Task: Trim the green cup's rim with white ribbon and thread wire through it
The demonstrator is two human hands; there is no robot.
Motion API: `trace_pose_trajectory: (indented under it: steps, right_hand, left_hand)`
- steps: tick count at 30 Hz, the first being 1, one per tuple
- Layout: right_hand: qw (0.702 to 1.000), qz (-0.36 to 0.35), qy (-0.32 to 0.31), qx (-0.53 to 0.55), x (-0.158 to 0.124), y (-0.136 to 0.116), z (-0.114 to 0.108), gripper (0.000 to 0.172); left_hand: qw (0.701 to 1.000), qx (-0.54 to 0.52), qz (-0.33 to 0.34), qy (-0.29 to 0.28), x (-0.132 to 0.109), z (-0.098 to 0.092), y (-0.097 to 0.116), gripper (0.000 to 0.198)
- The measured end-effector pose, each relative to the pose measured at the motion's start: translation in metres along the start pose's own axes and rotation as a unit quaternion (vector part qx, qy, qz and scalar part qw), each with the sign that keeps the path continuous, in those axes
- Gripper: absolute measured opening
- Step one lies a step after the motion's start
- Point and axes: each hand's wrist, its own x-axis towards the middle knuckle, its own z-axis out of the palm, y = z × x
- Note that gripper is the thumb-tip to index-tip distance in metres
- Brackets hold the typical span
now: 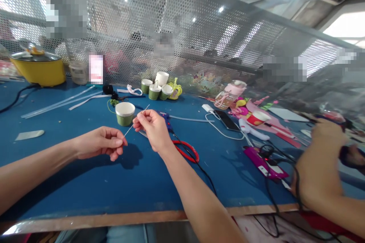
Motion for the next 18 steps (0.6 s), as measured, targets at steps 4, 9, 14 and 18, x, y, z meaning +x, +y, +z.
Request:
trace_pose_trajectory:
  steps: [4, 9, 14, 18]
  right_hand:
    - [0.998, 0.028, -0.050, -0.028, -0.0025, 0.0024, 0.0015, 0.015]
    - [0.987, 0.028, -0.115, -0.106, -0.0082, 0.0046, 0.0065, 0.011]
    - [0.985, 0.047, -0.130, -0.107, -0.0080, 0.0039, 0.0048, 0.010]
    - [0.983, 0.039, -0.132, -0.121, -0.0089, 0.0032, 0.0056, 0.010]
  left_hand:
    - [0.999, 0.033, 0.013, 0.040, 0.0013, 0.0011, -0.0026, 0.029]
    - [0.990, 0.093, 0.055, 0.088, 0.0043, -0.0005, -0.0054, 0.029]
    - [0.994, 0.080, 0.042, 0.063, 0.0041, -0.0011, -0.0043, 0.033]
    - [0.991, 0.110, 0.049, 0.063, 0.0030, -0.0001, -0.0035, 0.032]
